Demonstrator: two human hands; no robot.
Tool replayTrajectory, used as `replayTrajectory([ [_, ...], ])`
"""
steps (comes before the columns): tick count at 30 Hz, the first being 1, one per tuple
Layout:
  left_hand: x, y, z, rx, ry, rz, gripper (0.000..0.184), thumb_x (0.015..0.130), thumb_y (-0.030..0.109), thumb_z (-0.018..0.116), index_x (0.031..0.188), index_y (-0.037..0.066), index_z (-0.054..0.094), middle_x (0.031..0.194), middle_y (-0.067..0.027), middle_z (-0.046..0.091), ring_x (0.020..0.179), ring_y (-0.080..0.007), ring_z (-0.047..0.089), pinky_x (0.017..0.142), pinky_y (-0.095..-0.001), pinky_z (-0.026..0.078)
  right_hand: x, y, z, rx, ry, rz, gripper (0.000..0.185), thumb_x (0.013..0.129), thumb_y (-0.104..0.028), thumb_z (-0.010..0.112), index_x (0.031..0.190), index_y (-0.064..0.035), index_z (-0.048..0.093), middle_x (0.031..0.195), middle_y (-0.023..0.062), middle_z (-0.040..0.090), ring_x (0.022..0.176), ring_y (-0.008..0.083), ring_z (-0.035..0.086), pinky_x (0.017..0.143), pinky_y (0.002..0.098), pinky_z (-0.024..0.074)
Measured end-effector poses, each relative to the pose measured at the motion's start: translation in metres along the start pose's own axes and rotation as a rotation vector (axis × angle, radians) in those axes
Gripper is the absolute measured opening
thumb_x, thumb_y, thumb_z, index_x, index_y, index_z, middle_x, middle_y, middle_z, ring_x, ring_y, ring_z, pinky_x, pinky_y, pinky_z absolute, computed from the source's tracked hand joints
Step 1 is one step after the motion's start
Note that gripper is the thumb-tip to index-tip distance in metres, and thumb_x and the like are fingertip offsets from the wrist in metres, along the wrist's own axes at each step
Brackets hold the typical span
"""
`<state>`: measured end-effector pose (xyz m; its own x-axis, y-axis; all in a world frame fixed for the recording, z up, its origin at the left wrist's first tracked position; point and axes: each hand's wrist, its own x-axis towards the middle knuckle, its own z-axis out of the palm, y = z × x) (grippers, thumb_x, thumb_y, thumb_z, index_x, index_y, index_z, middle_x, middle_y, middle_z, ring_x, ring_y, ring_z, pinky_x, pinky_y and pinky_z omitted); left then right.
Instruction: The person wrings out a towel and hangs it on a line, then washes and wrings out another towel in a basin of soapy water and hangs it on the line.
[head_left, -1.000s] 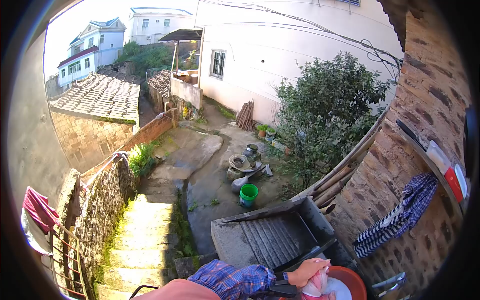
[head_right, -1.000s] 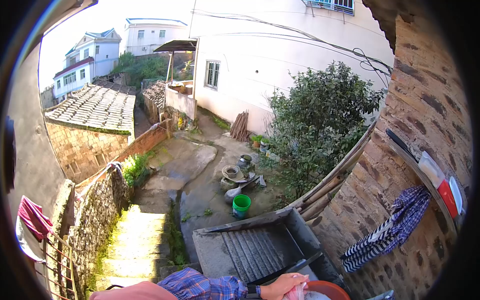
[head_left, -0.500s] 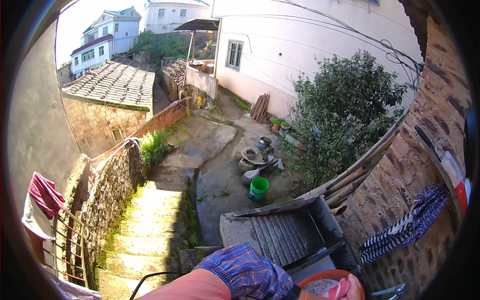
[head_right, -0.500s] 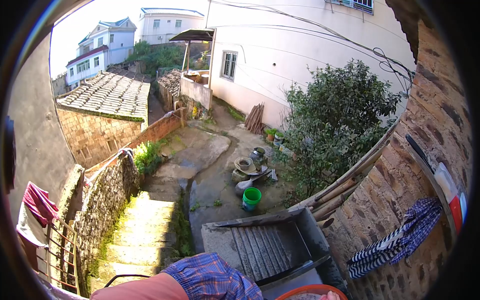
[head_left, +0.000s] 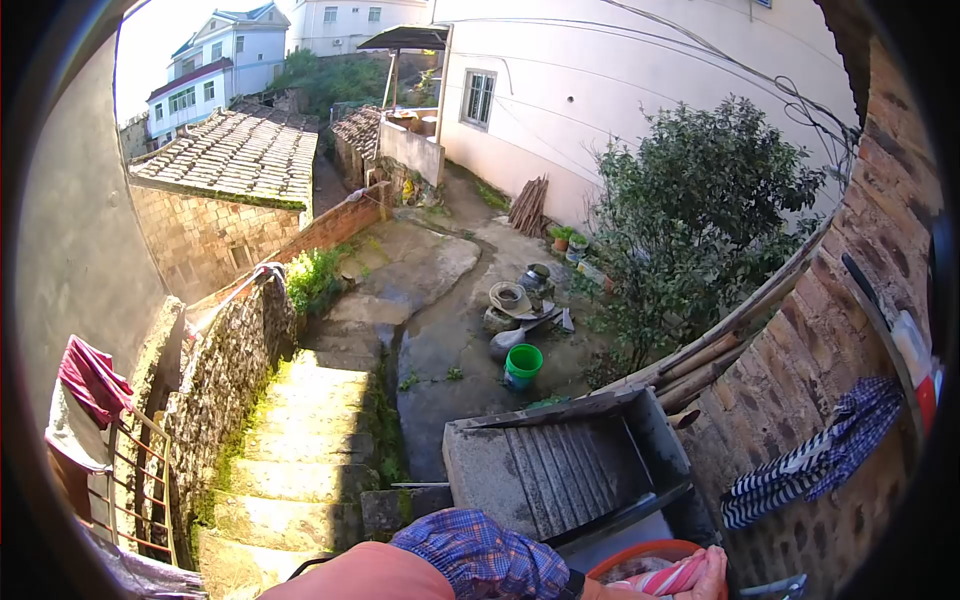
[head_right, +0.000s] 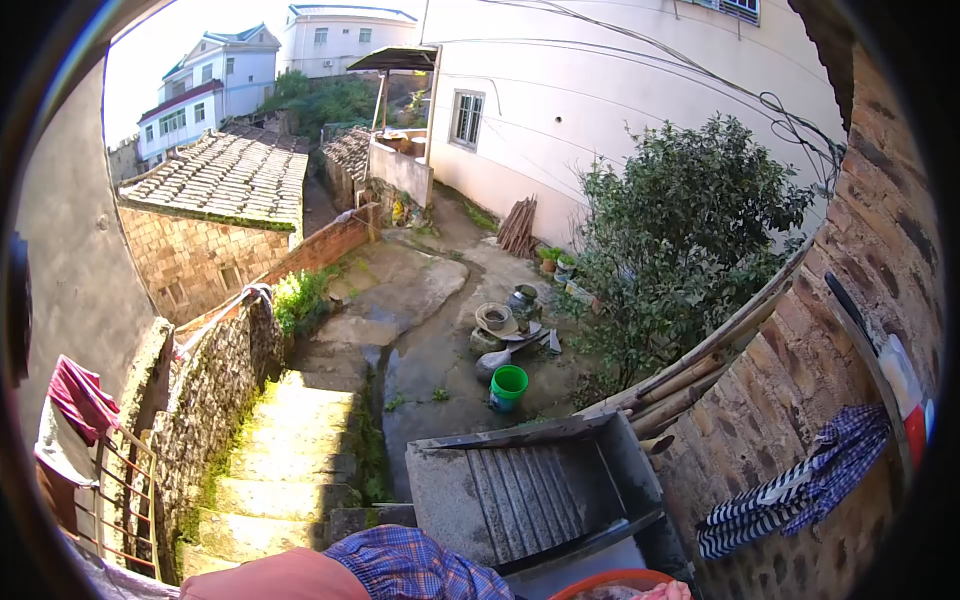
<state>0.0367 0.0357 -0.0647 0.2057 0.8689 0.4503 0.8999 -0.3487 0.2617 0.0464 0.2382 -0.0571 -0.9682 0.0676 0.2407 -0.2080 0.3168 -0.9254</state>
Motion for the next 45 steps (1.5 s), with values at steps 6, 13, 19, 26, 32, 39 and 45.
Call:
replayTrajectory([
  [6,-0.005,0.009,-0.044,-0.406,0.736,-0.199,0.040,0.102,0.034,0.044,0.127,0.007,0.058,0.130,-0.0177,0.056,0.121,-0.0268,0.053,0.111,-0.0515,0.027,0.004,-0.014,-0.012,0.052,-0.013,0.159,0.078,0.084,-0.037,0.063,0.142,0.0053,0.033,0.136,0.0198,0.043,0.122,0.0303,0.049,0.104,0.0408,0.0401],
  [13,-0.016,0.028,-0.053,-1.534,0.984,-0.747,0.067,0.097,0.051,0.052,0.144,0.005,0.040,0.140,-0.0121,0.048,0.128,-0.0207,0.045,0.111,-0.0363,0.033,0.008,-0.042,0.002,-0.182,0.017,-0.133,0.066,0.091,-0.035,0.061,0.143,-0.0010,0.037,0.138,0.0202,0.045,0.127,0.0322,0.047,0.101,0.0396,0.0439],
  [19,-0.041,0.010,0.024,-1.675,0.180,-1.067,0.055,0.088,0.048,0.068,0.126,0.008,0.059,0.116,-0.0098,0.063,0.115,-0.0181,0.054,0.101,-0.0383,0.041,0.037,-0.137,0.040,0.397,0.338,0.172,0.025,0.097,-0.021,0.055,0.118,-0.0091,0.046,0.091,0.0091,0.059,0.079,0.0216,0.059,0.071,0.0342,0.0513],
  [26,-0.028,0.024,0.003,-1.187,0.233,-0.877,0.035,0.092,0.039,0.063,0.102,0.005,0.061,0.094,-0.0078,0.065,0.085,-0.0200,0.063,0.075,-0.0331,0.049,0.009,-0.159,0.068,0.341,-0.163,-0.163,0.032,0.089,-0.001,0.059,0.117,-0.0065,0.044,0.098,0.0145,0.056,0.083,0.0214,0.058,0.072,0.0358,0.0529],
  [32,-0.034,-0.009,0.035,-2.435,0.627,-0.414,0.051,0.093,0.036,0.049,0.129,0.001,0.051,0.129,-0.0155,0.057,0.116,-0.0290,0.059,0.104,-0.0421,0.045,-0.002,-0.150,0.089,0.221,-0.265,-0.526,0.059,0.068,-0.005,0.085,0.107,-0.0079,0.041,0.088,0.0137,0.060,0.081,0.0237,0.060,0.076,0.0442,0.0540],
  [39,-0.027,-0.020,-0.024,-2.545,1.231,-0.533,0.084,0.088,0.071,0.050,0.128,-0.002,0.048,0.124,-0.0207,0.055,0.116,-0.0365,0.056,0.102,-0.0553,0.044,-0.038,-0.178,0.088,-0.039,-0.274,-0.641,0.069,0.061,0.001,0.089,0.116,-0.0102,0.050,0.113,0.0180,0.060,0.089,0.0310,0.066,0.074,0.0425,0.0565],
  [45,-0.024,-0.042,-0.030,-2.534,1.323,-0.592,0.051,0.095,0.050,0.057,0.108,0.001,0.056,0.095,-0.0172,0.063,0.089,-0.0302,0.063,0.088,-0.0494,0.054,-0.062,-0.169,0.061,-0.233,-0.141,-0.560,0.041,0.063,0.003,0.082,0.100,-0.0079,0.068,0.117,0.0156,0.063,0.094,0.0293,0.068,0.081,0.0384,0.0563],
])
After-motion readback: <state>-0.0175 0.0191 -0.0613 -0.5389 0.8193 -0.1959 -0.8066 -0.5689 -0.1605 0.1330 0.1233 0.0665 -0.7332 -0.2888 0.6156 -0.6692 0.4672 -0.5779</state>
